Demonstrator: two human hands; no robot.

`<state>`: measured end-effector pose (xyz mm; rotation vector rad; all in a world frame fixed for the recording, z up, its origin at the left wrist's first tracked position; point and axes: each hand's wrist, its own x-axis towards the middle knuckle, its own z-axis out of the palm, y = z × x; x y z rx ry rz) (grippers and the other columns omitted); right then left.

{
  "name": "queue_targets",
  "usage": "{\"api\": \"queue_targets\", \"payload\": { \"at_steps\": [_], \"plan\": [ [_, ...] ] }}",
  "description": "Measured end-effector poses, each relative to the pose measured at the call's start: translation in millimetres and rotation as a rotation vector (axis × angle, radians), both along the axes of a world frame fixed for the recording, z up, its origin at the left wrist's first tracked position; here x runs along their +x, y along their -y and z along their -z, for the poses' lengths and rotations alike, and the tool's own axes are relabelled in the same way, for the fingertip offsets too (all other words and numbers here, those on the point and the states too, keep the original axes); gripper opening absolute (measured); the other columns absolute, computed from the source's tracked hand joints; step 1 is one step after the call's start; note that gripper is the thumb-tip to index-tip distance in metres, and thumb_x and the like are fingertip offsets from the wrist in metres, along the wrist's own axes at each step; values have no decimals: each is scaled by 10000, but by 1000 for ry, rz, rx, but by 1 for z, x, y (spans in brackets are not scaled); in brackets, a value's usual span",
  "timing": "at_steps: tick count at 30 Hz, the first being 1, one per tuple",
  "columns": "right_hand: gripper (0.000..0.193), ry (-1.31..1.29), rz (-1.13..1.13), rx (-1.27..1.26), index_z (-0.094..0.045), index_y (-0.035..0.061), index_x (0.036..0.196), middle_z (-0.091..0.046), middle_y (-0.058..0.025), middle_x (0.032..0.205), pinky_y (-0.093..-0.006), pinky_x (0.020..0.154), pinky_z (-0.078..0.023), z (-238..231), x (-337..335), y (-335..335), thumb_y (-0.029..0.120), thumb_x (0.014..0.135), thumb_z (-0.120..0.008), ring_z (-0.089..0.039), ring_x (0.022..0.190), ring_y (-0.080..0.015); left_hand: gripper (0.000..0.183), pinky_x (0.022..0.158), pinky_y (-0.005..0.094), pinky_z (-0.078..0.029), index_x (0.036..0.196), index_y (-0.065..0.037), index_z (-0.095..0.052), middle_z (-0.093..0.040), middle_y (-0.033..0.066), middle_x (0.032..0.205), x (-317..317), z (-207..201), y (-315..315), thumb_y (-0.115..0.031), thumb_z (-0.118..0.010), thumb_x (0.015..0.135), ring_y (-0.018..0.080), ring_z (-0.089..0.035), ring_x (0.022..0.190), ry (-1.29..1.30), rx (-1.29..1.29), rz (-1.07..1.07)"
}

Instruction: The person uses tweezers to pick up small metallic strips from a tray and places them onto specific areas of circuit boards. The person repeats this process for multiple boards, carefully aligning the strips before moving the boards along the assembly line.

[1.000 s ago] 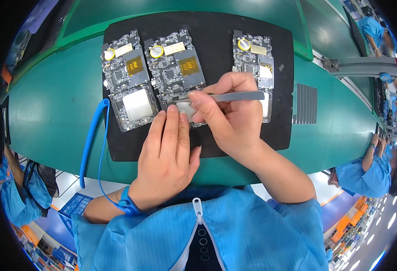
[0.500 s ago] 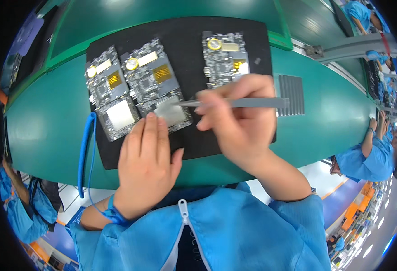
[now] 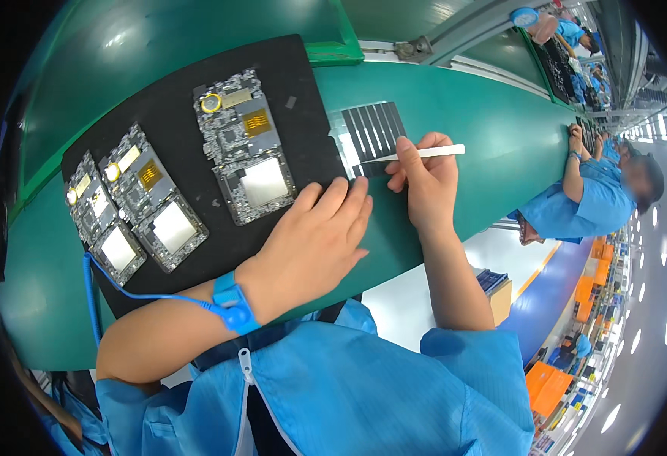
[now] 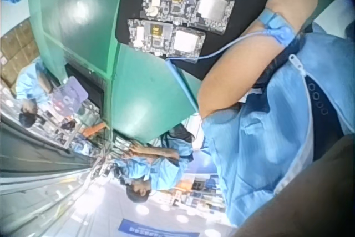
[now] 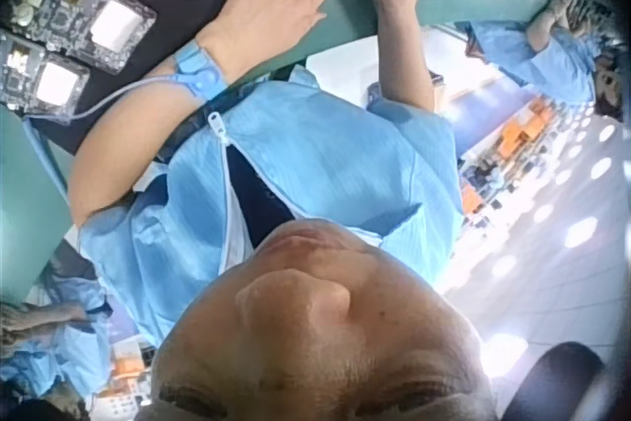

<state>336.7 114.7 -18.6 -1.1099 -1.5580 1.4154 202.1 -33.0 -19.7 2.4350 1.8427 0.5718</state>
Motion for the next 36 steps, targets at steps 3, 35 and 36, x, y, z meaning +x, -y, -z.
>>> {"api": "queue_targets", "payload": {
  "at_steps": [3,35,36],
  "plan": [
    [243,-29,-14,7,-408,71,917,-591,-71,651,-182,418,-391,0,4,-1,128,910,-644,-520,446,-84,582,977,366,-348,1231,33,-549,-496,162,1311,2,0,-5,-390,-612,837,262,-422,1185,-35,-20,9],
    [281,-163,-507,-228,-385,40,933,-625,-124,691,-216,453,-510,-25,-213,192,87,889,-659,-632,544,-129,585,918,463,-453,1178,92,-557,-532,259,1164,-93,-12,197,-279,-717,756,421,-516,1109,38,89,-867],
    [278,-165,-500,-206,-385,40,928,-624,-122,693,-219,457,-516,-24,-213,193,84,890,-657,-635,550,-130,583,913,460,-458,1168,93,-565,-539,258,1157,-94,-11,198,-286,-719,752,420,-522,1100,35,98,-863]
  ]
}}
